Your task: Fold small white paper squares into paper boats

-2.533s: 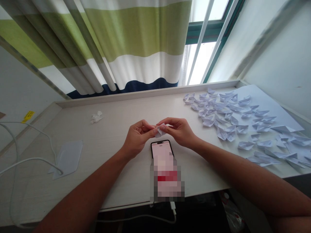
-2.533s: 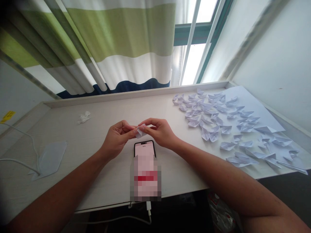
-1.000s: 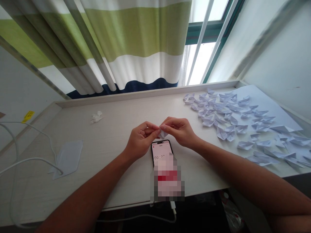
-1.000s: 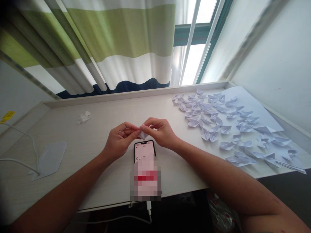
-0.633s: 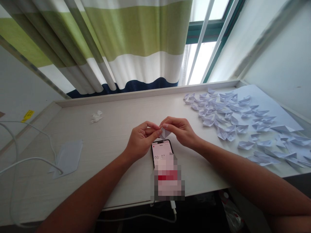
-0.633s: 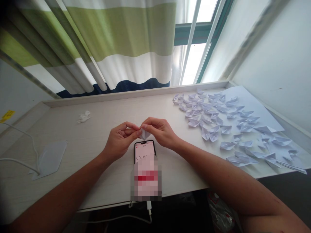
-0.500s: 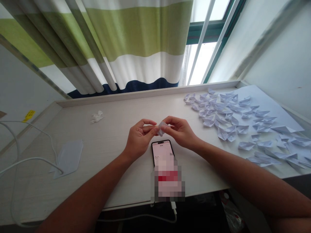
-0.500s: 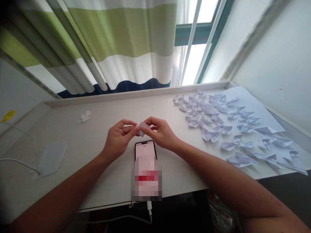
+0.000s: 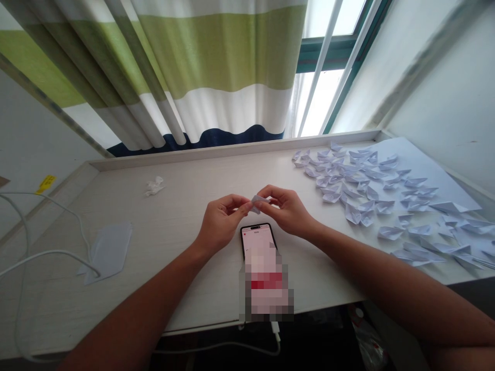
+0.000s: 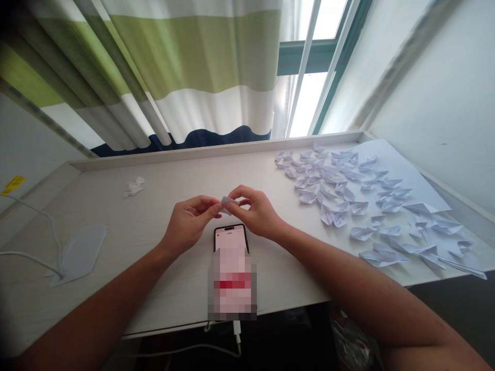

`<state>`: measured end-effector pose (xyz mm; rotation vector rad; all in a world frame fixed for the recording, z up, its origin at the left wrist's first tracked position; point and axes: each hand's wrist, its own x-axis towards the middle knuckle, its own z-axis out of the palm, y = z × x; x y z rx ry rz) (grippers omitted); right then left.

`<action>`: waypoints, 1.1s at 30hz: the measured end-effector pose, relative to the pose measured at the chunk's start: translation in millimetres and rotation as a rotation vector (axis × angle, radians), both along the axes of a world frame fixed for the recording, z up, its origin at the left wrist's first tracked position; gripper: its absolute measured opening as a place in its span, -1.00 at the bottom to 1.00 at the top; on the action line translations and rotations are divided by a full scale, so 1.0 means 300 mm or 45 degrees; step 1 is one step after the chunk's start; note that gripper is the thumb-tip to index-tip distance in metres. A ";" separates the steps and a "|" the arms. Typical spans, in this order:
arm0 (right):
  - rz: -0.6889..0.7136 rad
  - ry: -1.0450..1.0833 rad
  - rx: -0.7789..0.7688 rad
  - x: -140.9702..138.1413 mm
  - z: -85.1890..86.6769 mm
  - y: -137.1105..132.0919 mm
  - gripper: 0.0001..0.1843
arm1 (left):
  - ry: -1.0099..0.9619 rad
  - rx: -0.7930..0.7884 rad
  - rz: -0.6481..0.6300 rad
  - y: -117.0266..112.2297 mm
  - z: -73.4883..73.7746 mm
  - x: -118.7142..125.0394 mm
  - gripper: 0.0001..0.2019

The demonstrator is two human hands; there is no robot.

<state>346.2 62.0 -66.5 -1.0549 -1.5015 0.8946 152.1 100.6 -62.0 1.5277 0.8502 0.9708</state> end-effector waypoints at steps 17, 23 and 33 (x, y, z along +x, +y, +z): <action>0.155 -0.231 -0.022 -0.002 0.016 -0.014 -0.57 | -0.019 0.100 0.089 0.006 0.003 0.000 -0.75; 0.037 -0.318 0.026 0.003 0.015 -0.009 -0.61 | -0.085 0.058 0.113 0.001 0.004 0.008 -0.75; 0.008 -0.190 0.043 0.004 -0.021 0.008 -0.53 | 0.238 0.259 0.015 0.037 0.009 -0.033 -0.79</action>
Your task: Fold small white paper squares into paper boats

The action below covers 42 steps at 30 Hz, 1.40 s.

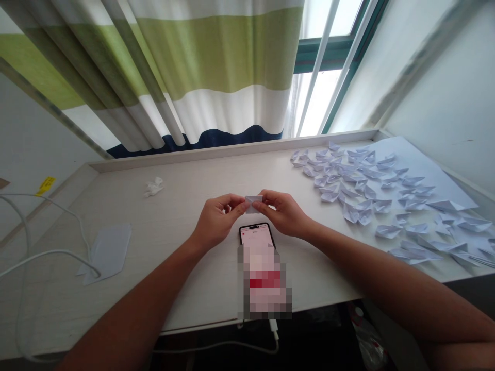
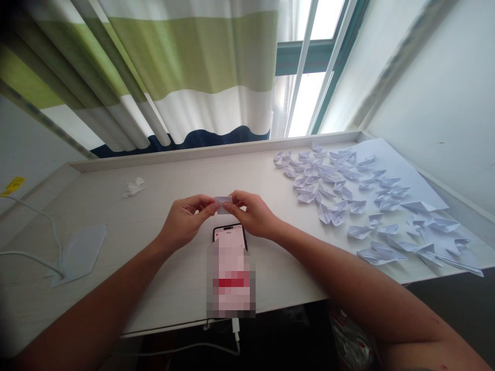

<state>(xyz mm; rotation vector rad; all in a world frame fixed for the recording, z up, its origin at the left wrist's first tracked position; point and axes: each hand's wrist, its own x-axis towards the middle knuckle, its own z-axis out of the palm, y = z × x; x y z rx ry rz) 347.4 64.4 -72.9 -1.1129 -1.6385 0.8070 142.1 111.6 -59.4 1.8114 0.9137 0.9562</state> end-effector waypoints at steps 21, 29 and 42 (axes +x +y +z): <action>-0.219 -0.368 0.549 0.021 0.005 -0.004 -0.89 | -0.307 -0.188 -0.079 -0.033 0.030 0.026 -0.79; -0.077 -0.272 0.538 0.030 -0.008 0.007 -0.91 | -0.349 -0.255 -0.066 -0.022 0.011 0.018 -0.69; -0.093 0.367 0.011 -0.003 0.004 -0.001 -0.68 | -0.315 -0.251 -0.136 -0.040 -0.015 0.023 -0.71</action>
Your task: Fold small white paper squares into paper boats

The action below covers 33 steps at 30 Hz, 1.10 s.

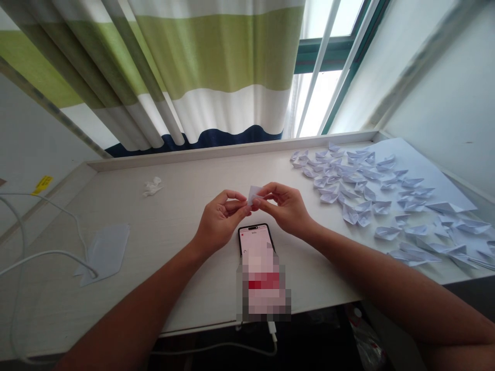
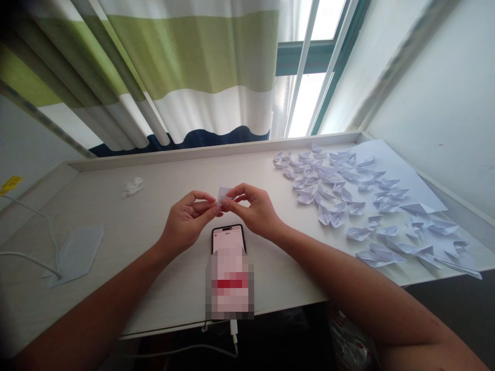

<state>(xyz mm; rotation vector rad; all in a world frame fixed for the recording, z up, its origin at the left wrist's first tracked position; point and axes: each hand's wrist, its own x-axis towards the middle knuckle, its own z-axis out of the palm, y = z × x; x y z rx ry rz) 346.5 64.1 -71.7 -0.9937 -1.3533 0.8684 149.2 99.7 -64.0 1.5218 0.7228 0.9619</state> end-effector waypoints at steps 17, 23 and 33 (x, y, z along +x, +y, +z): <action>0.054 0.216 -0.092 -0.008 -0.002 0.005 -0.36 | 0.010 -0.138 -0.047 -0.011 0.028 0.013 -0.69; 0.131 0.054 -0.161 0.000 0.008 0.003 -0.50 | -0.026 -0.196 0.004 -0.009 0.020 0.016 -0.65; 0.052 -0.191 -0.015 0.016 0.030 -0.008 -0.52 | 0.059 -0.161 -0.113 -0.005 0.031 0.010 -0.73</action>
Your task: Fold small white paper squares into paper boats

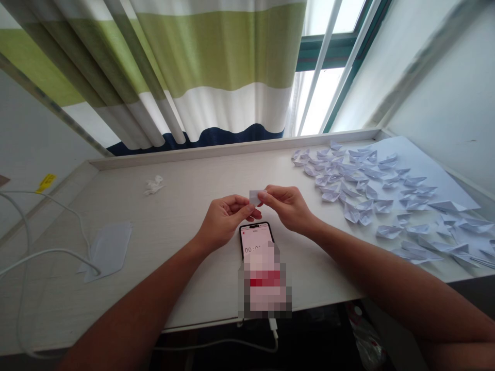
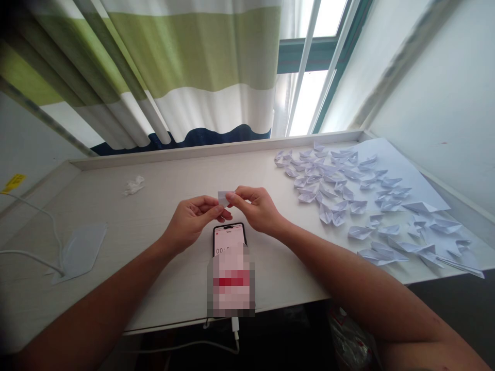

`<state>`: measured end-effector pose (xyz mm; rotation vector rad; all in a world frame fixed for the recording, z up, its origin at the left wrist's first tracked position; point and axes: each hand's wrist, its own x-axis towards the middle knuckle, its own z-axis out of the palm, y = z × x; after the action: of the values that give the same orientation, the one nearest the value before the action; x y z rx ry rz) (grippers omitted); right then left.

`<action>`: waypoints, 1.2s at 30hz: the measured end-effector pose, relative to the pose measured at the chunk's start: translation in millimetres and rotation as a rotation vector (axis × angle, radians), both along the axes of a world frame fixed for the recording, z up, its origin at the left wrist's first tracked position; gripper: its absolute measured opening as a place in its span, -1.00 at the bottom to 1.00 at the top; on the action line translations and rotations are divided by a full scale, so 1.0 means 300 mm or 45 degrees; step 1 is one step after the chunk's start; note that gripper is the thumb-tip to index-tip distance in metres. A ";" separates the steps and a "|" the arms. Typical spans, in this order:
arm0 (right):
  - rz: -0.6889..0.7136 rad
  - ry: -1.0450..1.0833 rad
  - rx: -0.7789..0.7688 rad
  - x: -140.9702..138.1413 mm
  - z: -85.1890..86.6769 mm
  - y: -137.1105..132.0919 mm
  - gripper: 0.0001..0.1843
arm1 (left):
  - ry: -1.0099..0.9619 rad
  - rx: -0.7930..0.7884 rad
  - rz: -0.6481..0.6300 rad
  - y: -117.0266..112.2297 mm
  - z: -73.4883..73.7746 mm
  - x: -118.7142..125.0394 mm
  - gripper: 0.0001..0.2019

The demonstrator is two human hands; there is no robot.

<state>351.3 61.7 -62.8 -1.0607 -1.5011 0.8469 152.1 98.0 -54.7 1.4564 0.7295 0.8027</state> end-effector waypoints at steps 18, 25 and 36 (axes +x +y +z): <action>-0.083 -0.044 0.137 -0.020 -0.033 -0.004 -0.62 | 0.151 0.533 0.235 -0.017 -0.007 -0.008 -0.77; -0.048 0.067 0.077 -0.012 -0.040 0.007 -0.62 | 0.114 0.429 0.121 -0.009 -0.004 -0.014 -0.72; 0.070 0.092 0.049 -0.022 -0.029 -0.007 -0.65 | -0.051 0.170 0.148 0.005 -0.008 -0.009 -0.63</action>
<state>344.6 59.7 -71.5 -0.9543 -1.4859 0.8821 149.3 99.5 -57.1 1.5228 0.7471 0.9834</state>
